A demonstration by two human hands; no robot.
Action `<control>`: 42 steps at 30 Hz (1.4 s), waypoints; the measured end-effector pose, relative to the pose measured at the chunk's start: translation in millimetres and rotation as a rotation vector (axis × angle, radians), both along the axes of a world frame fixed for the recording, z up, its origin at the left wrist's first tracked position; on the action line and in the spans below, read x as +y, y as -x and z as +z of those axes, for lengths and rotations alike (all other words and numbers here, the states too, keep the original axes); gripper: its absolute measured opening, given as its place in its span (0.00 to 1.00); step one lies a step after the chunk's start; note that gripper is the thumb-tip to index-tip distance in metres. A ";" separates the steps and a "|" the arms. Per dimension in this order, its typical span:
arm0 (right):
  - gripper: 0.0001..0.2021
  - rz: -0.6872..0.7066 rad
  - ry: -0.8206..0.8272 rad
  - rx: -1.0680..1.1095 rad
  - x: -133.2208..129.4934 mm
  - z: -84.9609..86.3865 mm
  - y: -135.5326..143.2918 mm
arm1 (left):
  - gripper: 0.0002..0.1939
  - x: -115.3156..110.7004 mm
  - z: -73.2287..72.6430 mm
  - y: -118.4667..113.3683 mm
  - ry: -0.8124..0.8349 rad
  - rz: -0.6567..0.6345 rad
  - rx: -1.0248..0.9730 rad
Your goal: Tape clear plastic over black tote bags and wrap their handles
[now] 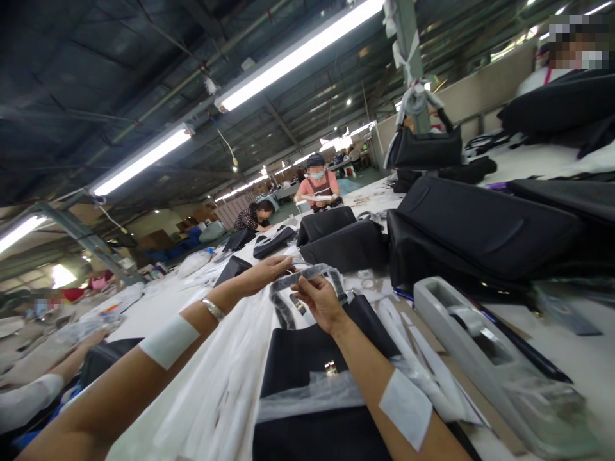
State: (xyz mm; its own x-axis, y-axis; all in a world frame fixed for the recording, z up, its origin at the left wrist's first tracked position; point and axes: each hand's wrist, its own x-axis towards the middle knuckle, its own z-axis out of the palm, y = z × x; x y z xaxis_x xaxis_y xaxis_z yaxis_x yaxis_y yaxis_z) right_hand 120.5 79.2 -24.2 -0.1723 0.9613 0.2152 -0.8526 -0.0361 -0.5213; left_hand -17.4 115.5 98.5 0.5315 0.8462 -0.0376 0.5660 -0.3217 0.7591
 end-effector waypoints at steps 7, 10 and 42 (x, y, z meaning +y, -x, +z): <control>0.13 -0.042 -0.086 0.022 1.0 0.8 -0.6 | 0.37 -16.3 6.8 -8.5 -0.296 -0.159 0.213; 0.13 -0.074 -0.056 -0.017 3.5 -1.8 1.2 | 0.33 -10.8 9.7 -4.8 -0.355 -0.047 0.217; 0.15 -0.157 0.072 -0.170 8.2 -9.8 4.9 | 0.14 -15.6 -49.6 -13.6 -0.546 0.150 0.189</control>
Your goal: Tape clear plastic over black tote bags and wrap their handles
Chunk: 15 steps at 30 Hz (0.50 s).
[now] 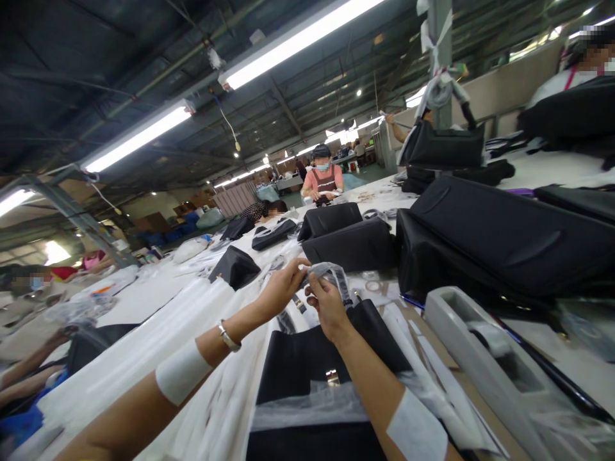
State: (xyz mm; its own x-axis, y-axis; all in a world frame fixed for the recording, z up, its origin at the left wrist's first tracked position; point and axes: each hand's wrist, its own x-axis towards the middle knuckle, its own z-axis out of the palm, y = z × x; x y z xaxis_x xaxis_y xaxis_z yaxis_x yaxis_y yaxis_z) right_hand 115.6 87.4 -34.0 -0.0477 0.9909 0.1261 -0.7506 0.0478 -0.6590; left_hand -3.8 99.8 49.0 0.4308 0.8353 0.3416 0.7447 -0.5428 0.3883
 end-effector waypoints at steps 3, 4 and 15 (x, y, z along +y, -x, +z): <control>0.14 -0.075 0.067 -0.015 1.8 -0.8 1.1 | 0.13 -5.4 -16.4 1.3 0.039 0.029 -0.075; 0.14 -0.090 0.079 -0.012 2.4 -1.3 1.2 | 0.13 -7.0 -21.4 2.2 0.052 0.054 -0.097; 0.20 -0.249 0.044 -0.442 8.1 -25.4 8.7 | 0.20 19.3 -53.4 39.1 0.337 -0.087 -0.080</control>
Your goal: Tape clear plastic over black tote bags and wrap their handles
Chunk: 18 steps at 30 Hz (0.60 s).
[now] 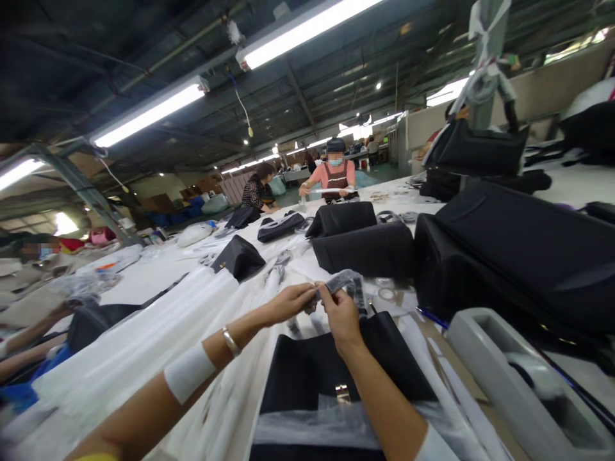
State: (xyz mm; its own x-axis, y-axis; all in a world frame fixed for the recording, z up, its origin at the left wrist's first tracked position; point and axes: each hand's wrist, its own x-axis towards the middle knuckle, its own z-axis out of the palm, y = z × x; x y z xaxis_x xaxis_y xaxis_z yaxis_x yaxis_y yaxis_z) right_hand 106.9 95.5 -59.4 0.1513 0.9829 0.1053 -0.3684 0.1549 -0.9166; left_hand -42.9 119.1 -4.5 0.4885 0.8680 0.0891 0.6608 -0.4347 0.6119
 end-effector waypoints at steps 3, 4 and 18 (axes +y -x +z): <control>0.20 0.003 0.009 0.030 -1.3 0.9 2.2 | 0.25 53.3 3.6 34.3 0.031 0.299 0.060; 0.20 0.009 0.018 0.053 -1.7 1.9 2.9 | 0.23 72.8 3.7 46.4 0.012 0.400 0.100; 0.22 0.073 0.122 -0.002 -0.6 -2.2 4.4 | 0.20 160.3 -33.9 108.2 0.143 0.688 0.199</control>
